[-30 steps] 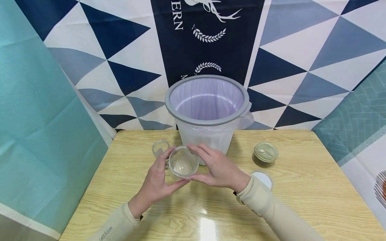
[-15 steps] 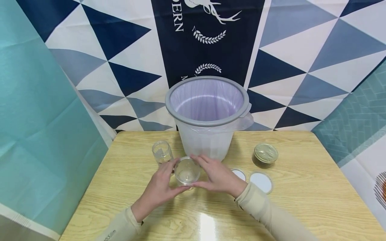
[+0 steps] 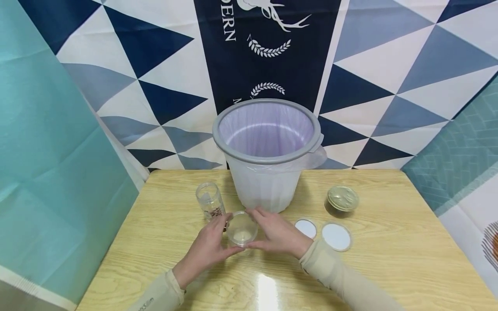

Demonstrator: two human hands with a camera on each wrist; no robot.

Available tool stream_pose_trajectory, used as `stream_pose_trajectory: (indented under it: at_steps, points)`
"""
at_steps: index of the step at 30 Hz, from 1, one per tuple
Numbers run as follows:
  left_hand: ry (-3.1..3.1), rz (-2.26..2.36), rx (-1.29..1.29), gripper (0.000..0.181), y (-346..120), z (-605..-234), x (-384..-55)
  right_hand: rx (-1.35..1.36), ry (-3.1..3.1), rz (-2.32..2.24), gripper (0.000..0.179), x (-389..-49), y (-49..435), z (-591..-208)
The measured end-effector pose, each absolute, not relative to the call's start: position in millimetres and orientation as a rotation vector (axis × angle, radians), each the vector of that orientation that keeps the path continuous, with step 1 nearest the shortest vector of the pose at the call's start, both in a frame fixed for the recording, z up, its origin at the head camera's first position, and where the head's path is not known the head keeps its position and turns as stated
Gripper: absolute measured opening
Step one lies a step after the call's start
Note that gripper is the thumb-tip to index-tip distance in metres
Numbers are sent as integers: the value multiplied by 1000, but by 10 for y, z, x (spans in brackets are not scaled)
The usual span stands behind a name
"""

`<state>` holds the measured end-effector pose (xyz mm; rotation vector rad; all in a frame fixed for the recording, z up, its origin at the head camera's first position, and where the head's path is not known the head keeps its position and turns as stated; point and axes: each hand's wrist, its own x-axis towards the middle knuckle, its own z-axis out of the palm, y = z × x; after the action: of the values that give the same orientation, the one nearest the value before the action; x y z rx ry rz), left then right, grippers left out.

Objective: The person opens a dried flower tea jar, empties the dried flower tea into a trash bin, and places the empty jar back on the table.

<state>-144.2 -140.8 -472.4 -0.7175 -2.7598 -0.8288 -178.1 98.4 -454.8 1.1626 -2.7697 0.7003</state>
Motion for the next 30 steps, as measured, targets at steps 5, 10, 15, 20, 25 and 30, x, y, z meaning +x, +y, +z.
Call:
stream_pose_trajectory:
  at_steps: [5,10,15,20,25,30]
  points:
    - [-2796,-825,-708,92,-1416,-4796,-1441,1157,-2798,666,86,-1775,956,-4606]
    - [-2809,-807,-717,90,-1413,-4863,-1441,1165,-2812,642,89,-1764,950,-4635]
    - [-2824,-792,-733,90,-1406,-4894,-1441,1155,-2848,652,89,-1763,955,-4639]
    - [-2855,-779,-731,90,-1397,-4905,-1451,1143,-2872,653,89,-1767,960,-4648]
    - [-2865,-767,-704,92,-1399,-4905,-1458,1148,-2859,656,89,-1790,943,-4657]
    - [-2838,-741,-677,96,-1404,-4915,-1470,1157,-2839,646,86,-1841,901,-4665]
